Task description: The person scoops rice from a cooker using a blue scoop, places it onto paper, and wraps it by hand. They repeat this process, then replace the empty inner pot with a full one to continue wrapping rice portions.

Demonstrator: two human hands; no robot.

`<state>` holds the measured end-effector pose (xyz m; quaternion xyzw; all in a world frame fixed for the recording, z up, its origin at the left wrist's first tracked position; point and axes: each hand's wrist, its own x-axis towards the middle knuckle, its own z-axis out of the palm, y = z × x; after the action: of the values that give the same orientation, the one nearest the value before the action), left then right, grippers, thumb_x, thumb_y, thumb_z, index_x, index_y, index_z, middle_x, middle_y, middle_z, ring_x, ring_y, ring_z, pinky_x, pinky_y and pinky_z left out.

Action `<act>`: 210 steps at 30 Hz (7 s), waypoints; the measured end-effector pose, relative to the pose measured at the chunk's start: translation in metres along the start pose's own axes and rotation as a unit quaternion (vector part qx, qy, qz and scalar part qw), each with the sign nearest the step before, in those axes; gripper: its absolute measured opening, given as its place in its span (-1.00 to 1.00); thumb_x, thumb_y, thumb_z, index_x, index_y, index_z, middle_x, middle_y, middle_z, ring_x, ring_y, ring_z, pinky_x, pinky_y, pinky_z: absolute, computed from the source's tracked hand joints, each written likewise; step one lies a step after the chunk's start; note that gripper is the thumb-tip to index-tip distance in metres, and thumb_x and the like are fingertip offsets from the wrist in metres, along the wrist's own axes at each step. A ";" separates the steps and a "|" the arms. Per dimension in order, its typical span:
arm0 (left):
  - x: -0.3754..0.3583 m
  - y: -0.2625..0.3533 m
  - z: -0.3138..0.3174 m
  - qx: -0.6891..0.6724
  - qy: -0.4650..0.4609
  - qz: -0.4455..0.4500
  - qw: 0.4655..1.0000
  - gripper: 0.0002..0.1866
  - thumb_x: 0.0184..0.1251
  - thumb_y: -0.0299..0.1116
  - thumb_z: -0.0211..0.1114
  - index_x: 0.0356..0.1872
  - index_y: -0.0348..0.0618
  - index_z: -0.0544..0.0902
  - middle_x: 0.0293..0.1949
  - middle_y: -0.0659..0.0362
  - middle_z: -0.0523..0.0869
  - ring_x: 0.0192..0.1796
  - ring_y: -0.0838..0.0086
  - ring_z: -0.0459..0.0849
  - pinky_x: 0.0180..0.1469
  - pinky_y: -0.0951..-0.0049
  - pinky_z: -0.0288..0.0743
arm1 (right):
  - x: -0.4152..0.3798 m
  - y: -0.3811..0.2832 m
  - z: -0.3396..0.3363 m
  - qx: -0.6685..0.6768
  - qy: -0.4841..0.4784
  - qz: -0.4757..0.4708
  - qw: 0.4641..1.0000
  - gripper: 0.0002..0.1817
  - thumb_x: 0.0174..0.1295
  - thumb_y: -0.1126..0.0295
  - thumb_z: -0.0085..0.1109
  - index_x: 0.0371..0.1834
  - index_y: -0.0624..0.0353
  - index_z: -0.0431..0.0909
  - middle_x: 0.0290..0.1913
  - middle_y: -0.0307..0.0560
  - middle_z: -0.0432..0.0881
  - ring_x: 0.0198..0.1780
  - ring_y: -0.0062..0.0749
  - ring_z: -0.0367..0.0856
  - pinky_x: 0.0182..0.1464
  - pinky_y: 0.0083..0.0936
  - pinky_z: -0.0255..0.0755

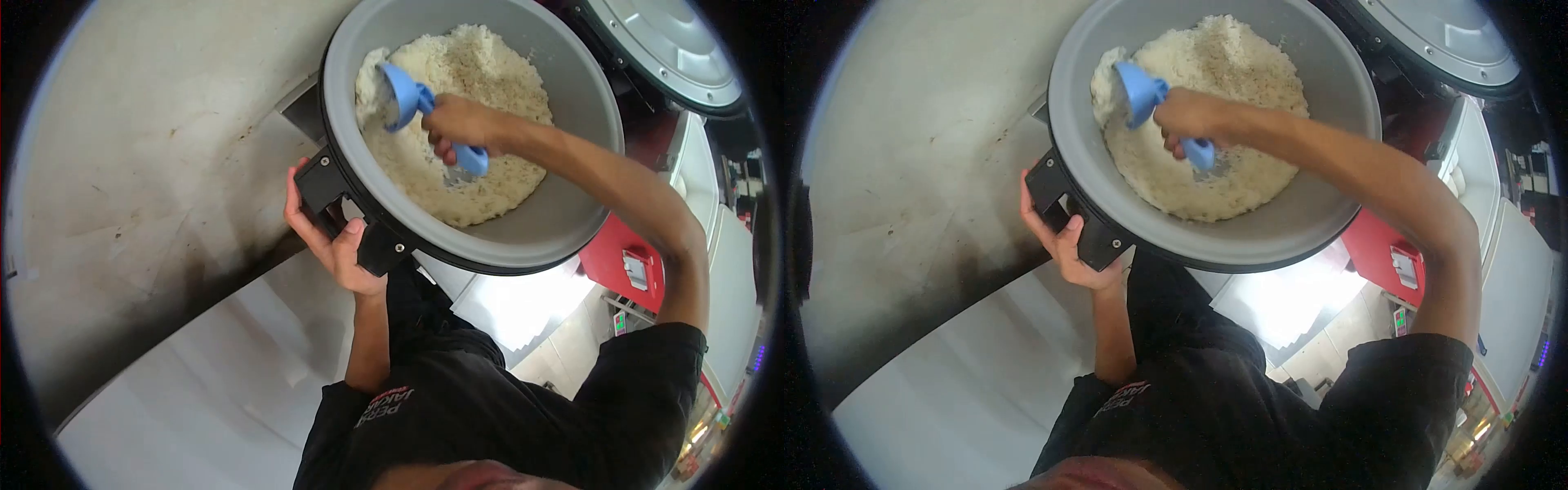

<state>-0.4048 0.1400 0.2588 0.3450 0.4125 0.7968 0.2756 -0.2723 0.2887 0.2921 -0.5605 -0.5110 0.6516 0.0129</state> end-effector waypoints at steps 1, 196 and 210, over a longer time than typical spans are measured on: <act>-0.001 0.001 0.000 0.004 0.001 0.003 1.000 -0.13 -0.08 -0.32 0.15 0.37 -0.38 0.09 0.34 -0.17 0.17 0.34 0.05 0.24 0.38 0.12 0.06 | -0.010 0.001 0.006 0.000 -0.004 -0.002 1.000 -0.89 0.25 0.45 -0.18 -0.27 0.27 0.23 -0.51 -0.15 0.36 -0.61 -0.55 0.36 -0.61 -0.51 0.36; -0.213 -0.146 0.013 0.309 -0.793 0.054 0.523 -0.16 0.16 -0.13 0.32 0.44 -0.08 0.13 0.50 0.09 0.00 0.53 0.24 -0.09 0.48 0.05 -0.27 | -0.166 0.429 0.129 -0.172 0.506 0.077 0.842 -0.32 0.31 0.31 0.04 0.48 -0.28 0.01 -0.43 0.06 0.58 -0.53 0.10 0.56 -0.50 -0.07 0.44; -0.226 -0.122 -0.003 0.146 -0.813 0.024 0.564 -0.81 0.12 -0.36 0.33 -0.26 -0.18 0.62 -0.18 0.15 0.57 -0.02 0.25 0.51 0.10 0.28 0.35 | -0.255 0.225 0.025 -0.158 0.565 -0.429 0.687 -0.17 -0.03 0.65 0.04 0.44 -0.02 0.17 0.03 0.10 0.50 -0.04 -0.13 0.55 -0.16 -0.39 0.46</act>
<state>-0.2507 0.0367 0.0816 0.8919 0.1166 0.1153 0.4215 -0.0708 0.0147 0.3176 -0.5362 -0.6871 0.0446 0.4883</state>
